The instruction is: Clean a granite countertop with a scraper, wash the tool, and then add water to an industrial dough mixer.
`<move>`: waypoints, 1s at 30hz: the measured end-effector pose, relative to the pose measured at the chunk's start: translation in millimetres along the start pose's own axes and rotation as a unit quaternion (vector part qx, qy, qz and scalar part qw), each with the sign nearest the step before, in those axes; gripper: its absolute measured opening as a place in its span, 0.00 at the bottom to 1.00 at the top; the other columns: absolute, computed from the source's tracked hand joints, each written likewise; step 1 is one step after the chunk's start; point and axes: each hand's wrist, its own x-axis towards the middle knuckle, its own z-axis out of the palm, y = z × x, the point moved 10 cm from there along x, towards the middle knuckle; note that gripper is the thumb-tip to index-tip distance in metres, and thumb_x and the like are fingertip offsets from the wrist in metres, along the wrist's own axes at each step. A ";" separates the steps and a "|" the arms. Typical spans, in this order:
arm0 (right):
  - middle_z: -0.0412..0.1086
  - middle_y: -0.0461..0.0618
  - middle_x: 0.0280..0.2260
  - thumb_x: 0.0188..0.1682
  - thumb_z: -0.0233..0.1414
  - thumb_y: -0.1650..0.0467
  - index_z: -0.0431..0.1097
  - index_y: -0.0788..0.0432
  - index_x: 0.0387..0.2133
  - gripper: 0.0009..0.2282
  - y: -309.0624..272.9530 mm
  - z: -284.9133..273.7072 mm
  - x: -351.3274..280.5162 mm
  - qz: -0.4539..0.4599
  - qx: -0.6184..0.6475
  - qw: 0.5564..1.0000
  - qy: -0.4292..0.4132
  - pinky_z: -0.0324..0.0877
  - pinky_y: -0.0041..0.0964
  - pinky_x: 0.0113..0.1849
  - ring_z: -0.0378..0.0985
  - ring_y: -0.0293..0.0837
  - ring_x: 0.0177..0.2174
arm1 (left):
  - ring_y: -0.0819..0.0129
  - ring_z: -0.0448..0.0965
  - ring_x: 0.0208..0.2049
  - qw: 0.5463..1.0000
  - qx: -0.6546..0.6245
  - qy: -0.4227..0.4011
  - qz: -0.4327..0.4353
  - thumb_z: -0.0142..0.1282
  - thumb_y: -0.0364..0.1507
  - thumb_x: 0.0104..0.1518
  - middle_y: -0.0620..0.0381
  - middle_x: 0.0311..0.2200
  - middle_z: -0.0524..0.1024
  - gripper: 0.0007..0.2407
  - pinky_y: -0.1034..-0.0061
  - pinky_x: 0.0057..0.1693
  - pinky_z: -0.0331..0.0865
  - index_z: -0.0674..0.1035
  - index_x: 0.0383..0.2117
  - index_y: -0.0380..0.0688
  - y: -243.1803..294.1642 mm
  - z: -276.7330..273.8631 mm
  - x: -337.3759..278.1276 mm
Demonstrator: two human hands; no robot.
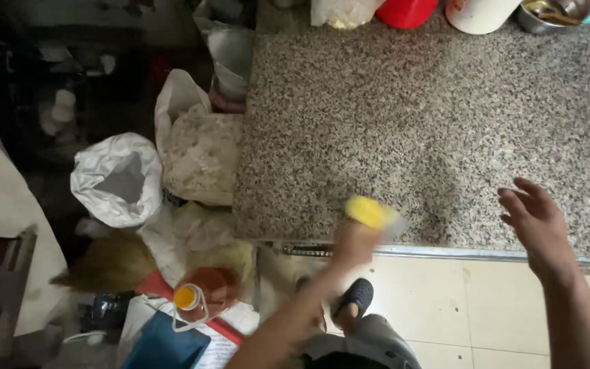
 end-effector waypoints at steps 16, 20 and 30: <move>0.67 0.61 0.52 0.61 0.47 0.72 0.56 0.67 0.62 0.18 53.0 -80.0 35.7 -0.026 0.093 0.994 0.056 0.68 0.46 0.49 0.71 0.52 0.50 | 0.56 0.79 0.29 0.979 0.051 0.090 -0.178 0.54 0.28 0.55 0.51 0.30 0.80 0.08 0.63 0.36 0.72 0.81 0.37 0.41 -25.8 47.0 38.8; 0.68 0.54 0.50 0.62 0.47 0.70 0.57 0.61 0.62 0.17 79.9 -115.9 40.1 -0.014 0.133 0.989 0.066 0.68 0.42 0.50 0.70 0.46 0.49 | 0.56 0.71 0.19 0.943 0.099 -0.317 -0.028 0.49 0.29 0.62 0.50 0.21 0.75 0.10 0.60 0.28 0.66 0.79 0.26 0.37 30.1 206.5 -26.7; 0.65 0.63 0.52 0.65 0.41 0.72 0.54 0.68 0.63 0.16 103.3 -116.3 66.3 0.013 0.133 0.990 0.036 0.67 0.53 0.55 0.69 0.57 0.52 | 0.42 0.72 0.22 0.861 0.260 0.374 -0.225 0.48 0.49 0.62 0.39 0.21 0.75 0.27 0.51 0.33 0.65 0.79 0.24 0.30 -199.2 -322.1 56.7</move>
